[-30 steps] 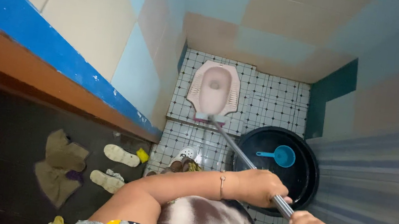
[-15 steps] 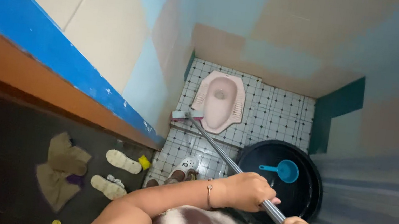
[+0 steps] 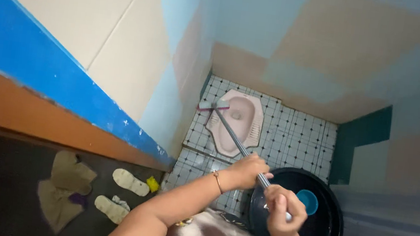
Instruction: The recorder is scrubbing the floor and around the squat toilet in a bathroom using a long-handled brush.
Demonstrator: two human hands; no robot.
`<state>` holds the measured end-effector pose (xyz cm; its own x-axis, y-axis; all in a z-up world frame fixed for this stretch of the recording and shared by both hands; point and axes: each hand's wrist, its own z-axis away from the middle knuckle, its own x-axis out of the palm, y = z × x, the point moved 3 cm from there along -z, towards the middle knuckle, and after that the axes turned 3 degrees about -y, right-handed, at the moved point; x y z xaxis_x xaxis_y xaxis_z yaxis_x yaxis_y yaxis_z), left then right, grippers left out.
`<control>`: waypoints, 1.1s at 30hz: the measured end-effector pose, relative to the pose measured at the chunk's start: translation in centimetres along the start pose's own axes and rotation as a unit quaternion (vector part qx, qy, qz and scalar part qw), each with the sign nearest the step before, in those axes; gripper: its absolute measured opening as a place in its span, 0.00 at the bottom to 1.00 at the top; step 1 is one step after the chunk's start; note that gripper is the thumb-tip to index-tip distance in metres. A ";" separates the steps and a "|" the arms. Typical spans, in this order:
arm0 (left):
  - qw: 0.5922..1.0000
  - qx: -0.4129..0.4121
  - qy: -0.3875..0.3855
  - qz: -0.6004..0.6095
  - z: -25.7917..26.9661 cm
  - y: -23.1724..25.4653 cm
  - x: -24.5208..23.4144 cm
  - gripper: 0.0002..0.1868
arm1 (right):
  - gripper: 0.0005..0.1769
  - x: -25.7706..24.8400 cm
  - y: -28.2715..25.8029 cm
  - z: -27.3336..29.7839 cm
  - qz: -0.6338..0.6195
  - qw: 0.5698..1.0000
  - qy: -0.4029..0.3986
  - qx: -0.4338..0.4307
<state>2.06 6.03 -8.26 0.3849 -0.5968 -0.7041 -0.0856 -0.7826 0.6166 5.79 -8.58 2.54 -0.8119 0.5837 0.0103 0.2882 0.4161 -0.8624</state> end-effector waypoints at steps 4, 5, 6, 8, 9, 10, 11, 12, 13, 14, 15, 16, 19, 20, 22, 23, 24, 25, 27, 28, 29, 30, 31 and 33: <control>0.989 -0.122 -0.082 0.015 -0.6 -6.0 1.4 0.20 | 0.14 0.9 5.1 -0.4 0.080 0.995 0.024 0.046; 0.992 -0.114 -0.043 0.005 -0.3 -7.4 2.0 0.19 | 0.14 1.1 6.5 -0.2 0.102 0.993 0.000 0.057; 0.994 -0.105 -0.001 -0.008 -0.4 -9.0 2.3 0.18 | 0.13 1.4 8.1 -0.4 0.123 0.990 -0.026 0.064; 0.995 -0.095 -0.003 0.005 -0.3 -9.1 1.6 0.15 | 0.13 1.5 9.0 -0.3 0.094 0.992 -0.051 0.062; 0.996 -0.090 -0.004 0.019 -0.3 -9.1 1.2 0.14 | 0.13 1.7 9.5 -0.3 0.064 0.993 -0.079 0.063; 0.996 -0.090 -0.003 0.019 -0.8 -8.4 0.5 0.14 | 0.13 1.6 8.6 -0.6 0.064 0.993 -0.080 0.063; 0.996 -0.084 -0.030 0.017 -1.4 -7.7 0.0 0.14 | 0.13 1.4 7.7 -1.0 0.098 0.992 -0.068 0.049; 0.995 -0.077 -0.058 0.013 -1.8 -7.1 -0.7 0.14 | 0.12 1.4 6.9 -1.4 0.130 0.989 -0.056 0.034; 0.995 -0.077 -0.058 0.011 -2.7 -5.6 -2.3 0.14 | 0.12 0.9 6.5 -1.4 0.129 0.990 -0.055 0.033; 0.988 -0.100 -0.117 -0.017 -3.4 -4.0 -3.5 0.17 | 0.13 0.1 6.2 -1.3 0.116 0.991 -0.001 0.070; 0.976 -0.123 -0.176 -0.045 -4.1 -2.5 -4.7 0.20 | 0.14 -0.8 5.9 -1.0 0.104 0.987 0.052 0.107; 0.975 -0.126 -0.176 -0.044 -4.4 -1.9 -4.4 0.20 | 0.14 -0.9 4.0 -1.7 0.103 0.987 0.051 0.109; 0.967 -0.102 -0.226 -0.052 -5.2 0.5 -4.5 0.09 | 0.15 -1.5 -1.1 -3.5 0.050 0.981 0.107 0.155; 0.964 -0.101 -0.241 -0.040 -5.3 2.0 -5.2 0.08 | 0.15 -1.6 -2.8 -3.9 0.001 0.985 0.101 0.137; 0.961 -0.099 -0.257 -0.028 -5.1 4.1 -6.3 0.08 | 0.15 -1.5 -5.1 -4.3 -0.047 0.987 0.097 0.119; 0.965 -0.080 -0.250 -0.015 -4.9 4.9 -6.8 0.09 | 0.15 -1.4 -5.7 -4.3 -0.038 0.987 0.100 0.121; 0.968 -0.061 -0.243 -0.004 -4.6 5.6 -7.4 0.10 | 0.15 -1.2 -6.4 -4.4 -0.030 0.987 0.103 0.123; 0.968 -0.060 -0.244 -0.004 -4.5 5.3 -7.5 0.10 | 0.15 -1.0 -6.2 -4.3 -0.031 0.986 0.105 0.123; 0.972 -0.043 -0.231 -0.008 -4.2 4.6 -7.6 0.10 | 0.16 -0.6 -5.7 -4.2 -0.014 0.985 0.116 0.127; 0.972 -0.042 -0.233 -0.008 -4.2 3.9 -7.3 0.10 | 0.16 -0.3 -5.3 -4.5 -0.014 0.985 0.119 0.127; 0.972 -0.041 -0.231 -0.018 -4.2 3.1 -7.0 0.09 | 0.16 0.2 -5.1 -4.8 -0.033 0.987 0.100 0.118; 0.972 -0.038 -0.229 -0.029 -4.3 2.4 -6.7 0.10 | 0.16 0.6 -4.8 -5.1 -0.050 0.989 0.082 0.108; 0.972 -0.036 -0.232 -0.028 -4.4 2.0 -7.0 0.10 | 0.16 1.1 -4.4 -5.4 -0.050 0.989 0.086 0.108; 0.971 -0.081 -0.224 -0.021 -4.8 0.9 -7.6 0.11 | 0.17 1.9 -3.7 -6.1 -0.006 0.993 0.072 0.092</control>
<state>3.47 10.69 -0.64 -0.0571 -0.6098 -0.7905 0.0820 -0.7920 0.6050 6.31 -4.75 8.88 -0.7295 0.6790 0.0819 0.1713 0.2973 -0.9393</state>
